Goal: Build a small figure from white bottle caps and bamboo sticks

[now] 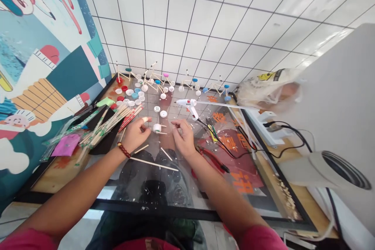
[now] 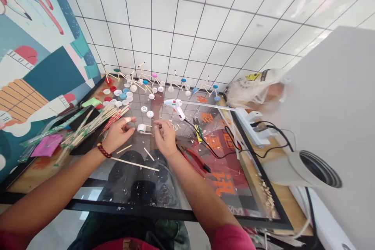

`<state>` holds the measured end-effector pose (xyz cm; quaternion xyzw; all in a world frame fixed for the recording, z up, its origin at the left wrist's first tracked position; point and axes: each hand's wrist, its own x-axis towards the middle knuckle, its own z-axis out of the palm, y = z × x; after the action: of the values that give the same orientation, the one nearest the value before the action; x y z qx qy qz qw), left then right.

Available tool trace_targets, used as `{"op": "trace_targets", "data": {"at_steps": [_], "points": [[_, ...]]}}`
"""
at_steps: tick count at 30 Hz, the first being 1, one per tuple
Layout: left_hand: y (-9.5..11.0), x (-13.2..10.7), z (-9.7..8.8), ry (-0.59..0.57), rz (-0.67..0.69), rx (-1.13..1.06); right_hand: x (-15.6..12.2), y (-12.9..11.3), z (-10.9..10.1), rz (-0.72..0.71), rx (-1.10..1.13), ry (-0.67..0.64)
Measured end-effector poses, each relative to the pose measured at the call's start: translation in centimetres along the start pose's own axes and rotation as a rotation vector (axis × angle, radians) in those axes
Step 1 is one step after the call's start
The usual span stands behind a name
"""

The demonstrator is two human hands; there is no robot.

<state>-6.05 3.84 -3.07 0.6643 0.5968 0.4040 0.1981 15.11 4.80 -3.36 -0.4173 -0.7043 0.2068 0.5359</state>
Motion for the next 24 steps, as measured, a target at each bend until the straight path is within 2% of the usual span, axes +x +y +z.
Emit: {"op": "trace_targets", "data": {"at_steps": [5, 8, 10, 14, 16, 19, 21, 24], "points": [[0.1, 0.5, -2.0, 0.175, 0.202, -0.014, 0.8, -1.8, -1.4, 0.135, 0.092, 0.041], [0.1, 0.6, -3.7, 0.276, 0.248, 0.051, 1.3, -2.7, -2.7, 0.168, 0.036, 0.019], [-0.1, 0.7, -4.6, 0.307, 0.260, 0.118, 1.5, -3.1, -3.8, 0.116, -0.133, -0.055], [-0.5, 1.0, -5.1, 0.366, 0.327, 0.248, 0.7, -3.2, -6.5, -0.137, -0.593, -0.202], [-0.6, 1.2, -5.0, 0.392, 0.337, 0.298, -0.2, -3.2, -7.8, -0.199, -0.656, -0.221], [-0.7, 1.2, -4.8, 0.387, 0.350, 0.328, -1.3, -3.4, -9.6, -0.087, -0.414, -0.118], [-0.8, 1.2, -4.8, 0.394, 0.359, 0.328, -1.2, -3.7, -10.6, 0.104, -0.060, 0.044], [-1.0, 1.2, -5.2, 0.431, 0.371, 0.291, 0.7, -4.3, -11.6, 0.410, 0.578, 0.262]]}}
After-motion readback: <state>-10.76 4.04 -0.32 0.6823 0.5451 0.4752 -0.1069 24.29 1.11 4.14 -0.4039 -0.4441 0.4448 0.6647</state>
